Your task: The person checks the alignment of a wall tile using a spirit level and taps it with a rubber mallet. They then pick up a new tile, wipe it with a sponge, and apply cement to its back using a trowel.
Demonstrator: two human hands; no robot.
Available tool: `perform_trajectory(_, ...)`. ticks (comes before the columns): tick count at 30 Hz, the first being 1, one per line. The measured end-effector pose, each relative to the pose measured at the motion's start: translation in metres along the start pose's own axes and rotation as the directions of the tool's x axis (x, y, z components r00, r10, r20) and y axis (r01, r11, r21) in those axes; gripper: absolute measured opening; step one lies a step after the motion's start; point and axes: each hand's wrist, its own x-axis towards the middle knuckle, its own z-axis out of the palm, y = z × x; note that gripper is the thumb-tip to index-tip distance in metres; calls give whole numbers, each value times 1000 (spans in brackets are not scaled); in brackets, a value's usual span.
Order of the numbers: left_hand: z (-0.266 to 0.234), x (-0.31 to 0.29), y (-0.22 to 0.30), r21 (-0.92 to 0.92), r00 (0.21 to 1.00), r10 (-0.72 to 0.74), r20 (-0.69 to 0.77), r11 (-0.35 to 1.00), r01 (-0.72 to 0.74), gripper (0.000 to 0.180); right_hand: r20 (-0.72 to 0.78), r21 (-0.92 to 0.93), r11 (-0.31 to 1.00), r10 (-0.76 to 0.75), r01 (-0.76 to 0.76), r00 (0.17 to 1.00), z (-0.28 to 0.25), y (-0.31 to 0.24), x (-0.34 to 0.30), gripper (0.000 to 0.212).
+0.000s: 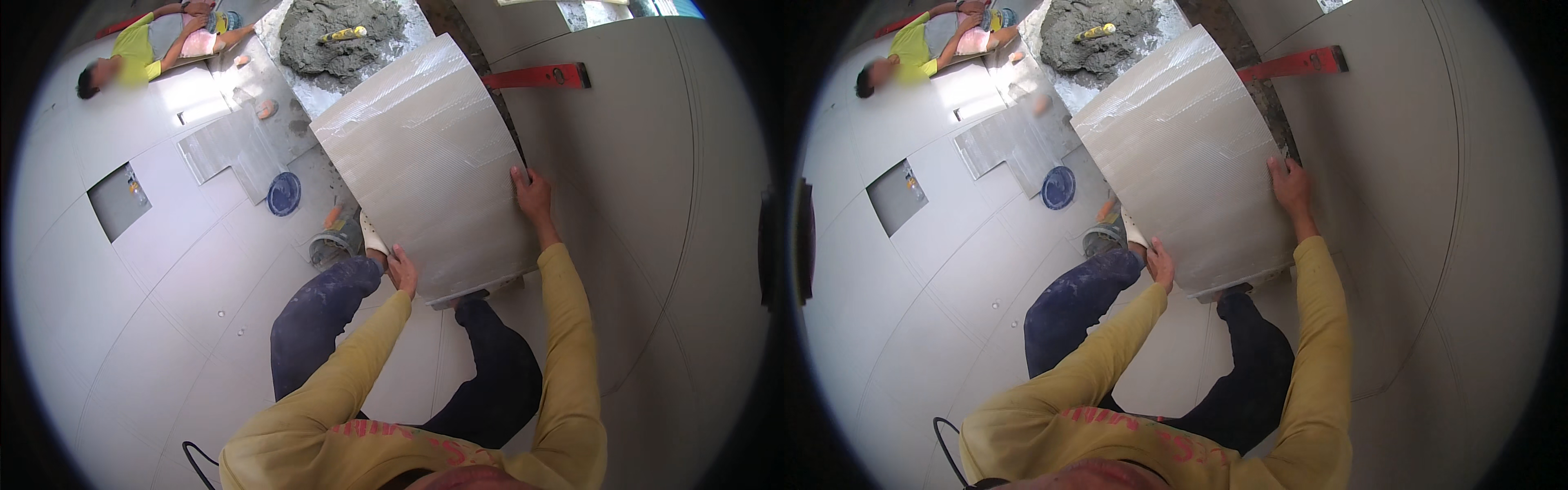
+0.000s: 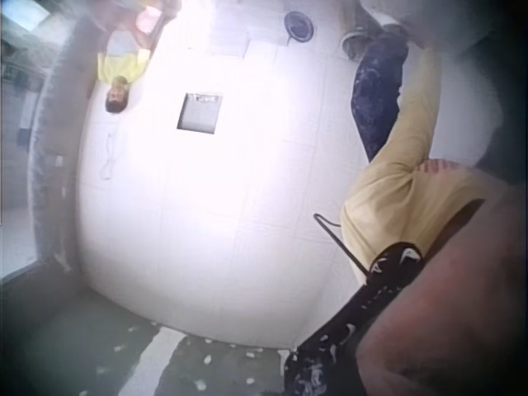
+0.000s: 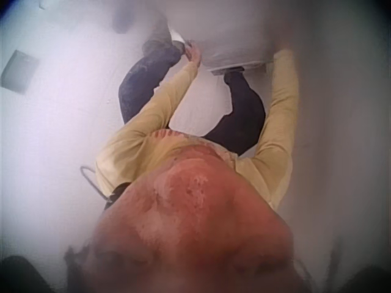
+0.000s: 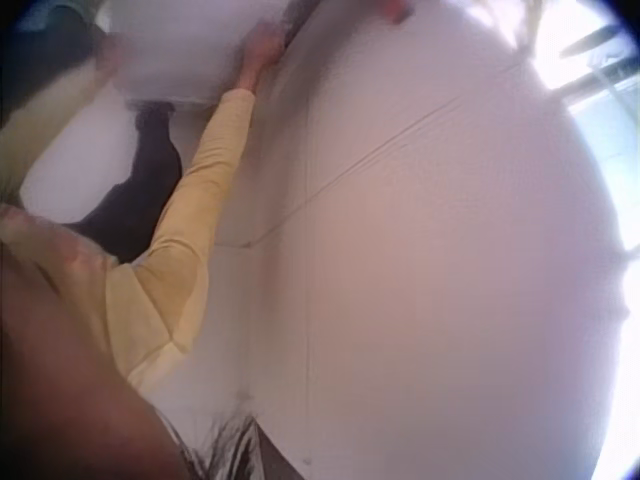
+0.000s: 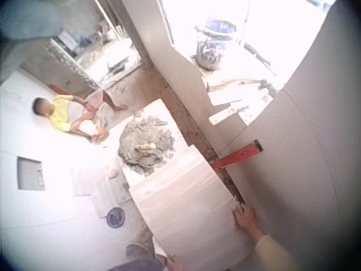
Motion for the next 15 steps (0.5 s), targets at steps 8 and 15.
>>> perform_trajectory(8,12,25,-15,11,995,41,-87,999,-40,83,-141,14,993,-114,118,983,39,34,2,63)
perform_trajectory(15,16,30,-9,248,996,18,-90,969,5,80,-178,105,977,-164,184,970,41,37,5,62)
